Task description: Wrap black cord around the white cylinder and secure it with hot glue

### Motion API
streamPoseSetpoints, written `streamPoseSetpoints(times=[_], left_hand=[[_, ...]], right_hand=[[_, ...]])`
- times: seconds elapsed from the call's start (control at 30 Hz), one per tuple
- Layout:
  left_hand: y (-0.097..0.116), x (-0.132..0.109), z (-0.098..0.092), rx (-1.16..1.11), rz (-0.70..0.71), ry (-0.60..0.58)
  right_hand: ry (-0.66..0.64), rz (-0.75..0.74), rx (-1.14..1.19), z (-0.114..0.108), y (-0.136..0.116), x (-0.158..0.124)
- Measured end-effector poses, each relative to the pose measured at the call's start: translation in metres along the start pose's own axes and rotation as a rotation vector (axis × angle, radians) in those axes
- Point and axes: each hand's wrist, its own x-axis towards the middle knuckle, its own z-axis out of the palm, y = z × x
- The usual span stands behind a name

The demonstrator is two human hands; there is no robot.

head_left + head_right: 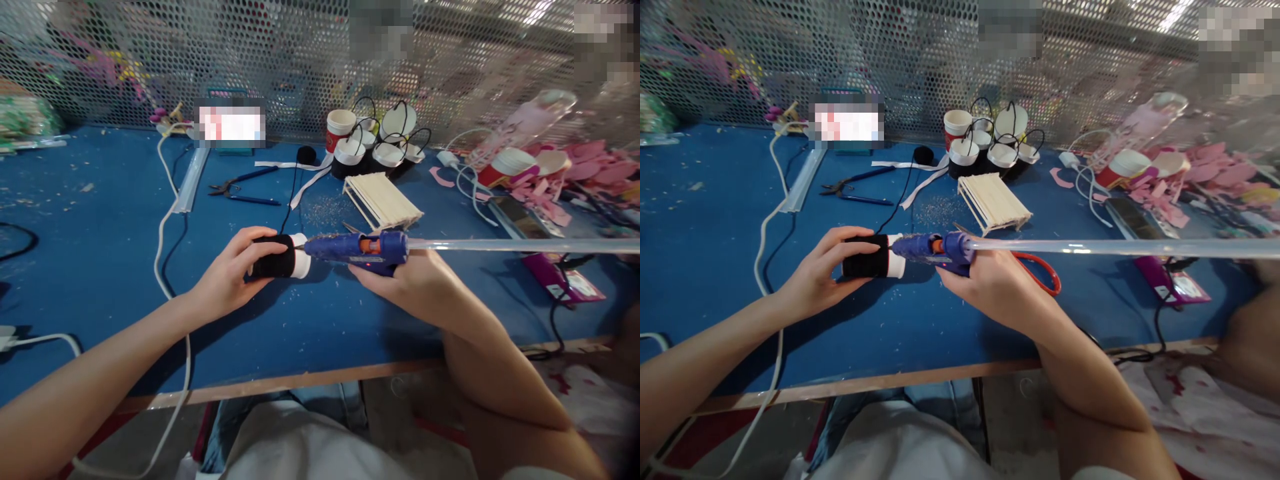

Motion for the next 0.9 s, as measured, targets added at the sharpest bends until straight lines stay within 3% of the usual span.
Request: streamPoseSetpoints(times=[0.6,0.9], left_hand=[[0.005,-0.002,-0.001,0.053,0.118,-0.051],[0.001,-0.001,0.0,0.002,0.017,-0.011]], right_hand=[[0.038,-0.026,0.006,0.004,0.008,0.005],[0.015,0.006,0.041,-0.001,-0.001,0.0]])
